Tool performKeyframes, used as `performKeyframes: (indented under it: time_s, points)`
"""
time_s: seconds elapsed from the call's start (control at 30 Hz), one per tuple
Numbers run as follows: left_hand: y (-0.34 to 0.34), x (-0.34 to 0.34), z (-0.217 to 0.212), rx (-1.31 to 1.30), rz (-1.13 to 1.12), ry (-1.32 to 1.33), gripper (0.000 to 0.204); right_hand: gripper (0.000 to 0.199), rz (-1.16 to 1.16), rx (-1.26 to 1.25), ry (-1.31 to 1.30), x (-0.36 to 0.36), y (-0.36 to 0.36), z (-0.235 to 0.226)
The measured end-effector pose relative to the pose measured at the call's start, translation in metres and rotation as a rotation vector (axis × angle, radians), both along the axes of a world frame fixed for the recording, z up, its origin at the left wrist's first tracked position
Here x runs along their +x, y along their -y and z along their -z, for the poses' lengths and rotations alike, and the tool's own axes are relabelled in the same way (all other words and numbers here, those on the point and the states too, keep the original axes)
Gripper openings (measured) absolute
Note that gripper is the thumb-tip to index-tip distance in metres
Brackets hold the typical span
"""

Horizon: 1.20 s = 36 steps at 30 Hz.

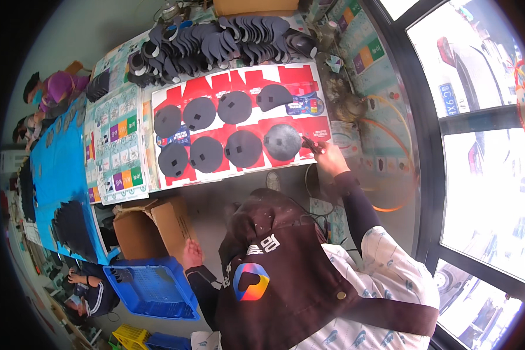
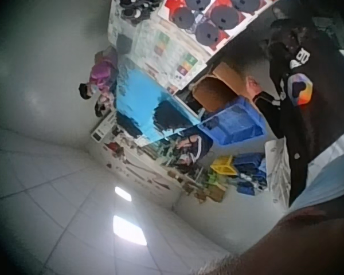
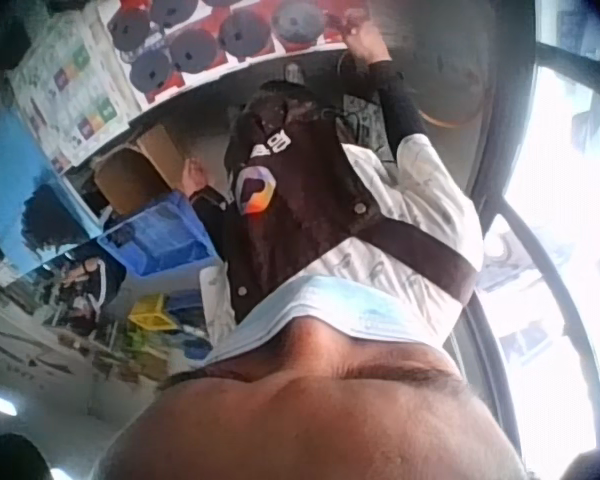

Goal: The recorder applies glue to circular shoe component pieces using a handheld glue dispenser and organizes them on a work surface.

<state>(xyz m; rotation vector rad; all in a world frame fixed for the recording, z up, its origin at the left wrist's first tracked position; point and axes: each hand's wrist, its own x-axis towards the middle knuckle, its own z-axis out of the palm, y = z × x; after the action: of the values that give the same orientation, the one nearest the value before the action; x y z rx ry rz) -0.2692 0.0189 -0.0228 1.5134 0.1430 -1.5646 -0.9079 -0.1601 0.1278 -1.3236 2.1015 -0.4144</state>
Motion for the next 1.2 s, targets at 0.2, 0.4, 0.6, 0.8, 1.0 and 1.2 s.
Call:
performKeyframes:
  time_s: [0.2, 0.4, 0.6, 0.8, 1.0, 1.2]
  points:
    - [-0.012, 0.008, 0.012, -0.018, 0.035, -0.055, 0.026, 0.031, 0.052, 0.0, 0.293, 0.024, 0.011, 0.003]
    - [-0.001, 0.004, 0.005, 0.012, 0.047, -0.021, 0.024, 0.029, -0.094, 0.134, 0.198, 0.012, 0.011, 0.001]
    - [-0.003, -0.01, 0.004, 0.021, 0.037, -0.033, 0.023, 0.029, -0.13, 0.09, 0.265, 0.021, 0.015, -0.006]
    - [-0.004, -0.002, 0.008, 0.01, 0.064, -0.074, 0.019, 0.027, -0.188, 0.058, 0.067, -0.004, 0.016, 0.002]
    - [-0.011, -0.011, 0.001, 0.072, 0.01, -0.036, 0.017, 0.026, -0.081, 0.009, -0.021, -0.012, 0.019, 0.005]
    - [-0.013, 0.003, 0.002, 0.069, 0.022, -0.006, 0.021, 0.028, -0.099, 0.127, 0.141, 0.016, 0.008, 0.012]
